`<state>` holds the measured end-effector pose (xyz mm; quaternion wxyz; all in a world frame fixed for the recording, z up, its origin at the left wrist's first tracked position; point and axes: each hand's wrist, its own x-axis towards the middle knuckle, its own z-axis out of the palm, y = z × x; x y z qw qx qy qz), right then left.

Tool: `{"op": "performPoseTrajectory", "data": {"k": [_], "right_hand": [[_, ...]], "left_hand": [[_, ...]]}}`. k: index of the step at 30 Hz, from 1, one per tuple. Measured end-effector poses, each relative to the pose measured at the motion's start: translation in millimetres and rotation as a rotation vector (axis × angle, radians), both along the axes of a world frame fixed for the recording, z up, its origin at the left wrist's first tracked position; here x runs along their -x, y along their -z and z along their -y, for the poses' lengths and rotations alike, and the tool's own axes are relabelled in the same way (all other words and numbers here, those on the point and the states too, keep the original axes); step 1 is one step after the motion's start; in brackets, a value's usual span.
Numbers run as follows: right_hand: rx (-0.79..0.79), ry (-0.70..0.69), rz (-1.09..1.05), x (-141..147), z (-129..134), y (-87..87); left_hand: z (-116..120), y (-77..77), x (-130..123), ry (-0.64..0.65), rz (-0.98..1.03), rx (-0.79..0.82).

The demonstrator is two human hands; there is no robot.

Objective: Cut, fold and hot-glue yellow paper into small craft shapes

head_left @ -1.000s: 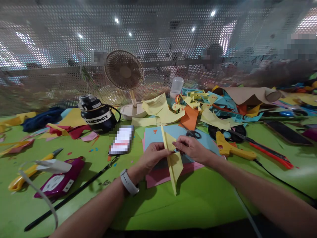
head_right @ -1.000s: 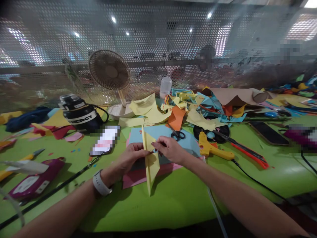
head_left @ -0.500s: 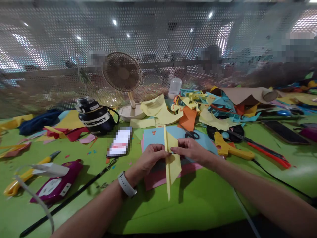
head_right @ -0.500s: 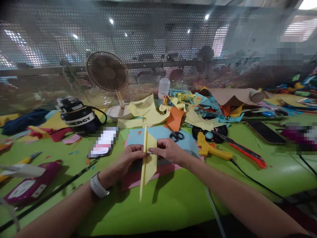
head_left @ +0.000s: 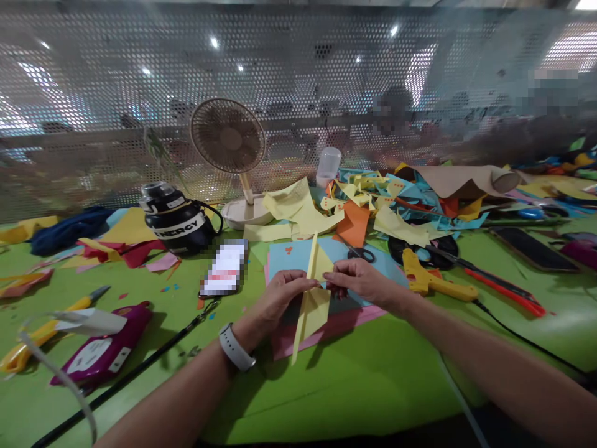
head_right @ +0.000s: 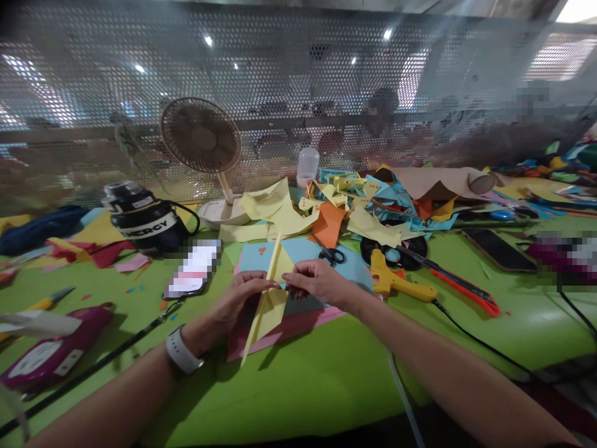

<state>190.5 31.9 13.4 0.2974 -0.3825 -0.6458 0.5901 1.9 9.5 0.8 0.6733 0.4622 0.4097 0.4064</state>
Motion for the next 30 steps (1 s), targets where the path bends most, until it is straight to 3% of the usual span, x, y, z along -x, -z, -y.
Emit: {"op": "performPoseTrajectory", "data": {"k": [7, 20, 24, 30], "right_hand": [[0.006, -0.038, 0.003, 1.5, -0.7, 2.4], [-0.046, 0.119, -0.009, -2.6, -1.6, -6.9], [-0.071, 0.111, -0.007, -0.8, 1.2, -2.3], [-0.15, 0.161, 0.025, 2.3, 5.3, 6.6]], "left_hand": [[1.2, -2.1, -1.6, 0.021, 0.014, -0.007], [-1.7, -0.5, 0.1, -0.035, 0.019, 0.002], [-1.6, -1.8, -1.3, -0.085, 0.049, -0.003], [-2.1, -0.3, -2.0, -0.059, 0.054, -0.017]]}}
